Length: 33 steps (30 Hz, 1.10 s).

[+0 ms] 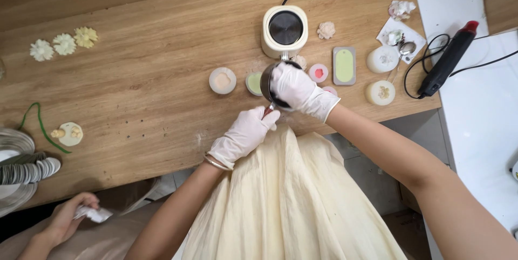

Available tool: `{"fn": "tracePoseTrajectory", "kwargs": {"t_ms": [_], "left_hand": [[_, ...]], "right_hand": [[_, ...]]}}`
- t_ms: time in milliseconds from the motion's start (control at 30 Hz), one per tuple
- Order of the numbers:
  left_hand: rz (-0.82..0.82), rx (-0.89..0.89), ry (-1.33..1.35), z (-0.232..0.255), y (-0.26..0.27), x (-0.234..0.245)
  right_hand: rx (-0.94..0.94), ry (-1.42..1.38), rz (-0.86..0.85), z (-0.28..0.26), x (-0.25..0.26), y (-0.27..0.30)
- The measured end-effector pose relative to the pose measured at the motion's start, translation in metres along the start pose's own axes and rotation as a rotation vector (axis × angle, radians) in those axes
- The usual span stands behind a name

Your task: Making decorative candles by removing them from molds and assembling parts.

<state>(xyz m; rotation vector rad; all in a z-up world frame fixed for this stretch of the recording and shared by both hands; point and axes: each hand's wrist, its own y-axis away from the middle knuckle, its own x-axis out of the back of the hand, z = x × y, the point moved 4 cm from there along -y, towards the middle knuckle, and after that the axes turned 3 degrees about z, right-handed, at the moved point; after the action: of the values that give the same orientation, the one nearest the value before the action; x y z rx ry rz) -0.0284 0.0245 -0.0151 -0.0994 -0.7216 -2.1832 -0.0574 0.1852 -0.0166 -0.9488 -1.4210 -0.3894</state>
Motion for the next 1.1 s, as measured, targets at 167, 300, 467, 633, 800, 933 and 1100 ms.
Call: {"fn": "tracePoseTrajectory", "kwargs": {"t_ms": [167,300,467,633,800,933,1100], "left_hand": [[0.210,-0.377,-0.648,-0.012,-0.004,-0.010],[0.253,-0.290,-0.774,0.001,-0.005,-0.014],[0.308,-0.341,-0.698,0.000,-0.008,-0.018],[0.287,-0.662,-0.663,0.011,-0.010,-0.017],[0.236,-0.312,-0.559,0.040,-0.012,0.007],[0.280,-0.295,-0.641,0.038,-0.005,-0.001],[0.387,-0.336,-0.442,0.028,-0.003,-0.004]], "right_hand": [[-0.443,0.143,-0.063,0.011,-0.043,0.023],[-0.609,-0.176,-0.073,0.021,-0.106,0.072],[-0.987,-0.547,0.047,0.026,-0.092,0.088],[-0.242,0.178,-0.088,0.027,-0.015,0.060],[-0.315,0.116,-0.044,0.029,-0.004,0.054],[-0.802,-0.222,0.069,0.020,-0.032,0.063],[-0.592,-2.376,0.421,0.001,0.018,0.057]]}}
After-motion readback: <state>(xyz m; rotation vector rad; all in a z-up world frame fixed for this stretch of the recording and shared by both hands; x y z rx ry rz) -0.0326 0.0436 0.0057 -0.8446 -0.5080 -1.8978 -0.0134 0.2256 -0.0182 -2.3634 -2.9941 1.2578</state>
